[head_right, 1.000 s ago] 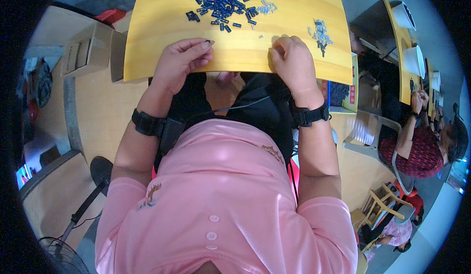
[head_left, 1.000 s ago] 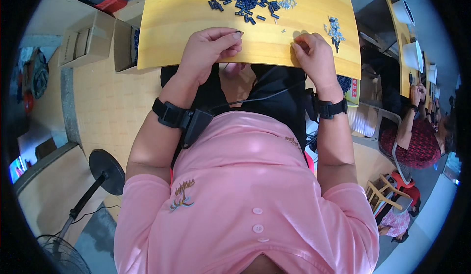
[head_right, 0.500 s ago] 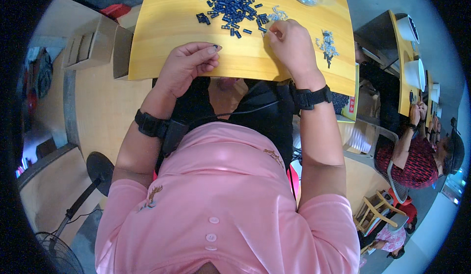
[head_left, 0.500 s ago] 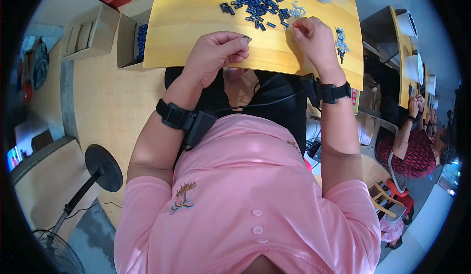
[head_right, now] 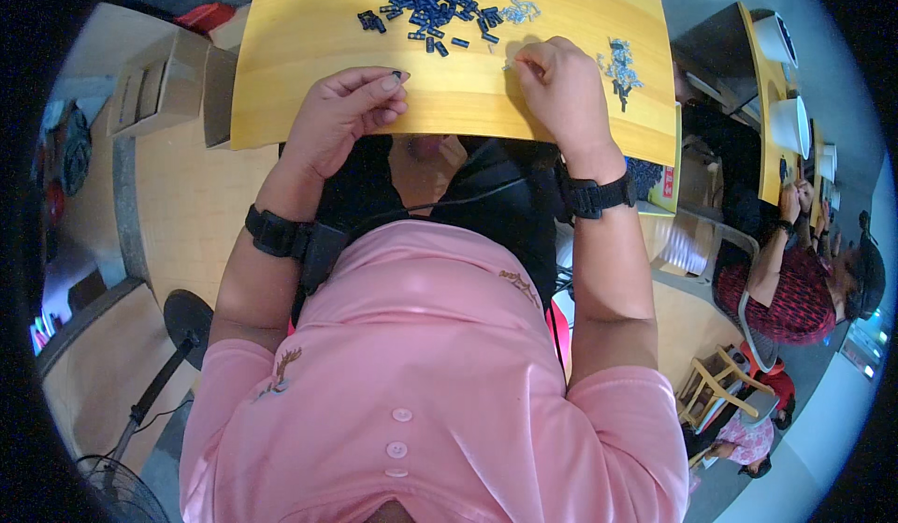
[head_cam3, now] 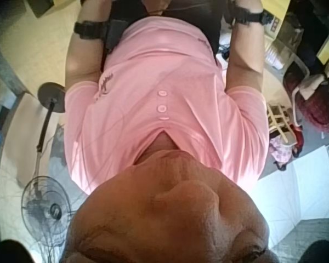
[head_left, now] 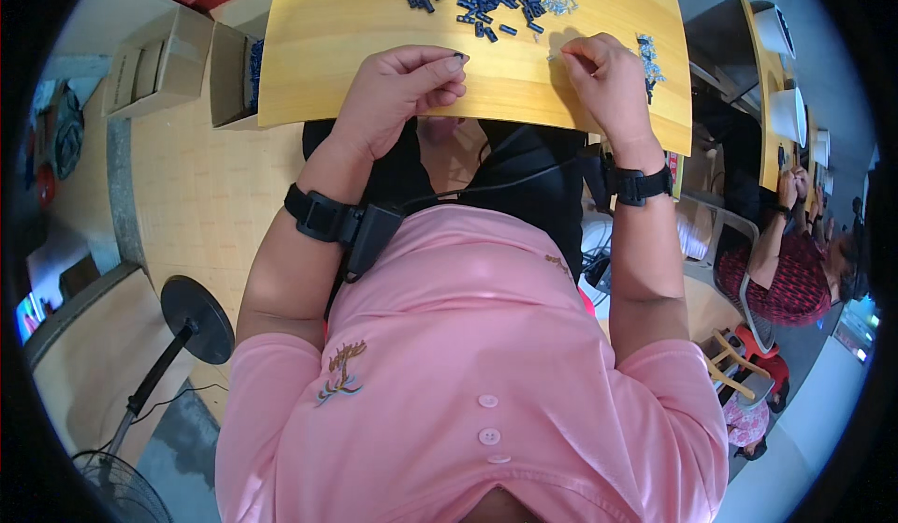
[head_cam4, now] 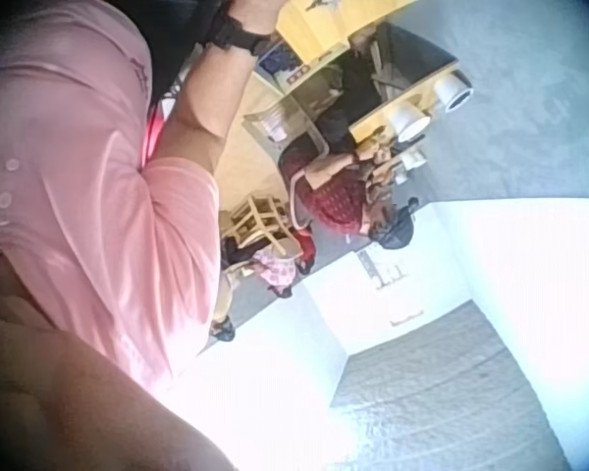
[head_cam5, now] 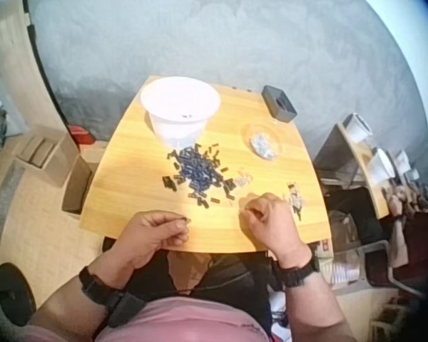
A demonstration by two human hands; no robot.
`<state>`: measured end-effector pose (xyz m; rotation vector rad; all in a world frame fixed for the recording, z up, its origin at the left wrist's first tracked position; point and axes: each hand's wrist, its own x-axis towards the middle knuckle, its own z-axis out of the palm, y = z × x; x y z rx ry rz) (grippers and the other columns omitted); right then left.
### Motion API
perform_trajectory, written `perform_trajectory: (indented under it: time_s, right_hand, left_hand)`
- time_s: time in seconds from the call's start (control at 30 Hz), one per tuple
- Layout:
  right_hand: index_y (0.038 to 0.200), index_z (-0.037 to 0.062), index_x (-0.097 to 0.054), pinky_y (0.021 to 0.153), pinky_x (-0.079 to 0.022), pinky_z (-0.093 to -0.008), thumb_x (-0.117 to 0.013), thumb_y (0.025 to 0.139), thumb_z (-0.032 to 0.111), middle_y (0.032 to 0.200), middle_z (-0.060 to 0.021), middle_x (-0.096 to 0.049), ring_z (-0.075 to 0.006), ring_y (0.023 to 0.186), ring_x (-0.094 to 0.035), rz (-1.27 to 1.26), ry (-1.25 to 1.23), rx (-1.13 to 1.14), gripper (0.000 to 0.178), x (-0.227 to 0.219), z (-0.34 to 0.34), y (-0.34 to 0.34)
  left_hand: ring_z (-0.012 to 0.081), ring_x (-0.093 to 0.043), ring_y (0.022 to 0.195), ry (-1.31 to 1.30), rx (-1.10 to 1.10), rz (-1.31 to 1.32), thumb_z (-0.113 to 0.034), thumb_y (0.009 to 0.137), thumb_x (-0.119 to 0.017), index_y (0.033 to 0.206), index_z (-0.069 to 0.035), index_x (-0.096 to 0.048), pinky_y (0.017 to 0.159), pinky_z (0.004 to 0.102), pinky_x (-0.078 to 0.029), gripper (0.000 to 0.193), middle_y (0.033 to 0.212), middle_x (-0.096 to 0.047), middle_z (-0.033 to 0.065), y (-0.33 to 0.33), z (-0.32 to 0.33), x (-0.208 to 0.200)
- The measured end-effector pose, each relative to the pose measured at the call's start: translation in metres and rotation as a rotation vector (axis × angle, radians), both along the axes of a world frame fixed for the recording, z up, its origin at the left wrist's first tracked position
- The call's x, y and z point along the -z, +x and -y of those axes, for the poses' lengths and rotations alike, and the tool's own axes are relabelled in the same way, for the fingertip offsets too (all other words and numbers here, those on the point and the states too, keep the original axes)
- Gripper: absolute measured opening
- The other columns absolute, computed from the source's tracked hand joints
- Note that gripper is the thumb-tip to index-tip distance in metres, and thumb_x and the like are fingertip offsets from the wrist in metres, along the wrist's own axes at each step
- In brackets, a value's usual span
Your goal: Assembling small black and silver plastic or rubber components at a workstation.
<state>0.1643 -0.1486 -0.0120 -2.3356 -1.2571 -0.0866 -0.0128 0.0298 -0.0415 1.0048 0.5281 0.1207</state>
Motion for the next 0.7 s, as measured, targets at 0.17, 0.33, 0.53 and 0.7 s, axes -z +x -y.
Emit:
perform_trajectory:
  time_s: [0.17,0.33,0.53,0.7]
  right_hand:
    - [0.079,0.0018,-0.065,0.062,-0.048,-0.0359,-0.064,0.073,0.009,0.073,-0.0153,-0.060,-0.0311,0.067,-0.059,-0.058,0.019,-0.003,0.009,0.004,0.007,-0.001]
    - [0.080,0.0028,-0.066,0.062,-0.048,-0.0341,-0.064,0.072,0.007,0.073,-0.0146,-0.061,-0.0301,0.067,-0.060,-0.072,0.009,0.046,0.010,0.006,0.017,0.002]
    - [0.081,0.0026,-0.066,0.064,-0.048,-0.0339,-0.063,0.072,0.006,0.075,-0.0135,-0.060,-0.0296,0.070,-0.059,-0.101,0.060,-0.060,0.011,0.004,0.003,0.000]
    - [0.081,0.0021,-0.065,0.065,-0.048,-0.0355,-0.062,0.072,0.006,0.075,-0.0136,-0.060,-0.0305,0.072,-0.059,-0.063,0.026,-0.104,0.010,0.014,-0.001,0.003]
  left_hand:
    - [0.0103,-0.061,0.071,0.009,-0.001,0.016,-0.015,0.084,-0.064,0.102,0.001,-0.062,0.068,0.0213,-0.051,0.025,0.084,-0.064,0.0063,-0.001,0.000,0.001]
    - [0.0107,-0.061,0.072,0.014,0.002,0.024,-0.015,0.084,-0.063,0.104,0.002,-0.062,0.069,0.0217,-0.052,0.025,0.086,-0.064,0.0064,0.000,0.000,0.003]
    - [0.0104,-0.061,0.073,0.016,-0.005,0.005,-0.015,0.084,-0.064,0.103,0.002,-0.062,0.069,0.0213,-0.051,0.025,0.086,-0.064,0.0061,0.000,-0.001,0.003]
    - [0.0100,-0.061,0.074,0.004,-0.008,0.028,-0.017,0.084,-0.064,0.102,0.002,-0.062,0.068,0.0211,-0.051,0.026,0.085,-0.064,0.0059,0.000,0.001,0.004]
